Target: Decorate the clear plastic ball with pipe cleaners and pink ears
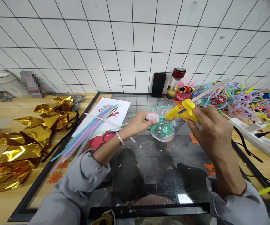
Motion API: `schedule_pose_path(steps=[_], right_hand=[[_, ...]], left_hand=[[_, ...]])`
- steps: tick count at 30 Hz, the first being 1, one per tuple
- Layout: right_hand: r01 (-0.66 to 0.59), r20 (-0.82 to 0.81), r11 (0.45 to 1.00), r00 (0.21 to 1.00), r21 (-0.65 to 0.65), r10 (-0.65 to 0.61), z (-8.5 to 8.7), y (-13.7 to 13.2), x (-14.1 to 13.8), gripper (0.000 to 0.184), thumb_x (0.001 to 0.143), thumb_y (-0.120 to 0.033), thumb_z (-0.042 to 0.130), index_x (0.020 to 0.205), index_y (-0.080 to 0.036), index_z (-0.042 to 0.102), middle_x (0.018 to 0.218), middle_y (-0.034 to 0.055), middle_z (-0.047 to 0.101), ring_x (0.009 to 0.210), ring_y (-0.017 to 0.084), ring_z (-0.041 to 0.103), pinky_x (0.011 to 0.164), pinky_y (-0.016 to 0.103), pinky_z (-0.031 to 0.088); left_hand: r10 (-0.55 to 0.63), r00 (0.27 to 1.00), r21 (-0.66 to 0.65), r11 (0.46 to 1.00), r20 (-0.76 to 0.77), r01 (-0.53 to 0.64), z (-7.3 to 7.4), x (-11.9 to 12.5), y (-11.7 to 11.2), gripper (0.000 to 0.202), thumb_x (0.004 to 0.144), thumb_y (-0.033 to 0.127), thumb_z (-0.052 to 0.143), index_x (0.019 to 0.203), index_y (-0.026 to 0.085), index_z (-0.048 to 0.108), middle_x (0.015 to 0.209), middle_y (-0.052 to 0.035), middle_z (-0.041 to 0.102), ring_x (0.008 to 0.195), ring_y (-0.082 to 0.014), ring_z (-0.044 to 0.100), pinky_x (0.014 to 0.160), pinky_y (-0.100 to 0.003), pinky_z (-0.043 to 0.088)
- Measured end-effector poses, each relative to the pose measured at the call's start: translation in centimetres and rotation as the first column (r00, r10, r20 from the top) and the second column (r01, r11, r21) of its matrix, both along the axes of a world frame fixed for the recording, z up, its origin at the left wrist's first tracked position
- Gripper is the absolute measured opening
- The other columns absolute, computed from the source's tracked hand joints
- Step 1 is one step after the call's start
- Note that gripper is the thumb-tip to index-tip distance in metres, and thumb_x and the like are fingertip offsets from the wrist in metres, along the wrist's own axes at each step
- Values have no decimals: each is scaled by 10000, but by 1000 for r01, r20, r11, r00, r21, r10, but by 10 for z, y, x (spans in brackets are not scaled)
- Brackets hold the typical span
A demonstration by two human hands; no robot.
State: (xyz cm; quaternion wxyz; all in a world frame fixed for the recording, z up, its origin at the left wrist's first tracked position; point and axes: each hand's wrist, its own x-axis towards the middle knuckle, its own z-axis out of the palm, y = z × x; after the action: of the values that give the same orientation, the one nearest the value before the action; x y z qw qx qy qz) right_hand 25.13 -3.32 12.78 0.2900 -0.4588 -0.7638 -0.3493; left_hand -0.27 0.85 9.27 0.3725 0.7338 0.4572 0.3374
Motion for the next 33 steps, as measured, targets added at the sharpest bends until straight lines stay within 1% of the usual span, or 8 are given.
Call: schedule_pose_path(steps=[10,15,20,24,29,33], right_hand=[[-35,-26,999,999,-21,35,1,0,-1,196,911,-218,571,1086,-191,656,868,63,649,756,201,596,619,302,399],[-38,-6,999,999,6,38,2,0,-3,183,909,-209,573,1067,-182,662,868,63,665,734,195,585,605,299,385],[-51,12,998,999,21,51,3,0,-5,197,905,-193,572,1080,-183,663,866,59,676,724,190,582,599,300,375],[-52,14,999,999,17,52,3,0,-7,198,907,-197,568,1080,-183,663,860,60,674,725,189,584,596,302,370],[-34,-14,999,999,-33,33,3,0,-7,215,910,-199,556,1099,-187,657,869,67,668,729,192,577,595,307,360],[-41,1,999,999,-8,41,3,-2,-5,212,921,-211,563,1108,-176,657,873,69,673,733,196,578,604,306,370]], left_hand=[[-3,1000,0,1000,-8,3,1,0,0,273,829,412,629,851,143,671,751,1,656,693,-128,540,621,-226,378],[-2,1000,2,1000,-8,2,2,1,-1,244,829,386,625,838,146,667,741,6,651,679,-122,529,620,-225,376],[-12,1000,12,1000,2,12,3,1,-1,253,832,395,622,832,147,667,732,8,642,667,-119,518,613,-224,374],[-3,1000,7,1000,-2,3,1,1,-1,250,828,392,625,836,146,670,733,4,645,670,-121,525,611,-224,378],[-12,1000,3,1000,12,12,-1,0,1,260,823,400,633,860,146,676,755,-2,662,690,-128,548,617,-224,392],[-10,1000,-3,1000,16,10,-1,0,1,274,819,416,638,848,147,678,753,-6,668,690,-132,554,617,-225,399]])
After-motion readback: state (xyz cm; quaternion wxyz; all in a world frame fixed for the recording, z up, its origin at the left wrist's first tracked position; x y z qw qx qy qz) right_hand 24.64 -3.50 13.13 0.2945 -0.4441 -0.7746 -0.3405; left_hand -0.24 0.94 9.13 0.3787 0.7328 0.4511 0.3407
